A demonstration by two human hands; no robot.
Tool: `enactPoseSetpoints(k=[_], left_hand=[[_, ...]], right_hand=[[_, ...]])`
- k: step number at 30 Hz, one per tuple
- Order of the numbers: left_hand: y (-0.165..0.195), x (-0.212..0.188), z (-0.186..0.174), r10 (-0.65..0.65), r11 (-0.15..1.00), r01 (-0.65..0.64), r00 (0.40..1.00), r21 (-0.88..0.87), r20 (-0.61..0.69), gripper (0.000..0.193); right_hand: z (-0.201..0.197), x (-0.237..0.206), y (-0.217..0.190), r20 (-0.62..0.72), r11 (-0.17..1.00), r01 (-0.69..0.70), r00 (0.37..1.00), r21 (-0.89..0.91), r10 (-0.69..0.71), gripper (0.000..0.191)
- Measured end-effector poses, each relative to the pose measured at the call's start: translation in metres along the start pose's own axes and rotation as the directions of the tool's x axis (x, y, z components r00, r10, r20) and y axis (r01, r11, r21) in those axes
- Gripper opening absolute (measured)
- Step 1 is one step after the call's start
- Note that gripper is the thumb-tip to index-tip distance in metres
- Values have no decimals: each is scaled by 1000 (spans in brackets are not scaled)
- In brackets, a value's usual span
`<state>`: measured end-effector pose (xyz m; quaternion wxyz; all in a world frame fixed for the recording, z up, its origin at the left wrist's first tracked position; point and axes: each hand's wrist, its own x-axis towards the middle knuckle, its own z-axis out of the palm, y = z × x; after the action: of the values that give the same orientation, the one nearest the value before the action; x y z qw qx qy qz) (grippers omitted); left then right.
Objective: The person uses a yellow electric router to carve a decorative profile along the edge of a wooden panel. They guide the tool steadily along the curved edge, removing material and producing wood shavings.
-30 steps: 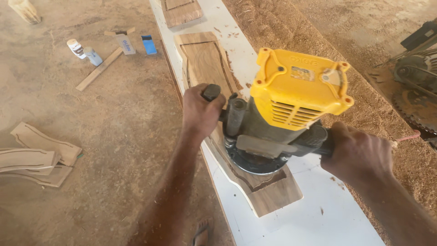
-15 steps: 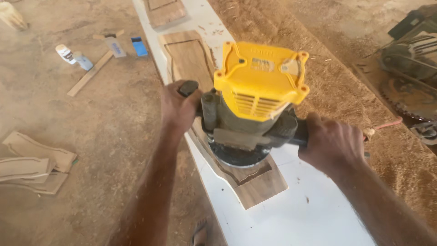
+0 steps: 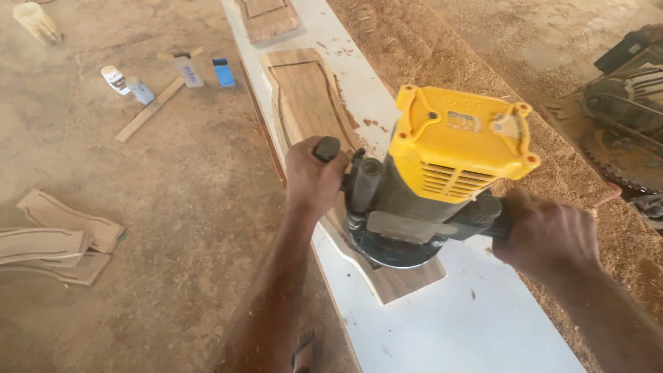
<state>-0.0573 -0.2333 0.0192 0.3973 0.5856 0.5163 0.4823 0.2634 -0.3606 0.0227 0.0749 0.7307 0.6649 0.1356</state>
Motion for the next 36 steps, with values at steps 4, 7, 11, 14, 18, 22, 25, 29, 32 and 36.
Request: enactPoseSetpoints(k=[4,7,11,14,18,22,25,29,32,36], left_hand=[[-1,4,2,82,997,-82,996,11,-23,13],[-5,12,4,79,997,-79,997,0,-6,13],[-11,28,4,3,999,-6,998,45,67,16],[-14,42,0,-12,1000,10,998,26,64,15],[-18,51,-8,89,996,-89,996,3,13,16],[-19,47,-3,62,998,-61,998,-22,31,12],[-13,38,5,55,998,-56,997,16,59,14],[-3,22,13,35,999,-35,998,0,58,14],[2,17,9,69,997,-68,997,-24,27,15],[8,13,11,59,997,-58,998,-43,27,19]], right_hand=[[2,2,1,-56,1000,-15,998,5,16,18],[-1,4,0,-40,998,-56,998,-5,56,20],[-5,15,-5,-53,998,-46,998,-31,44,19],[-7,28,-14,71,993,-116,991,-28,118,19],[-8,40,-20,40,998,-57,997,-36,58,19],[-7,32,-15,-31,1000,-3,1000,10,3,16],[-7,20,-6,-2,999,-22,1000,-30,22,13],[-5,5,5,-70,996,-44,996,80,50,12],[-1,0,9,-2,987,-33,999,-156,34,26],[-1,-10,14,5,992,-94,996,-89,94,21]])
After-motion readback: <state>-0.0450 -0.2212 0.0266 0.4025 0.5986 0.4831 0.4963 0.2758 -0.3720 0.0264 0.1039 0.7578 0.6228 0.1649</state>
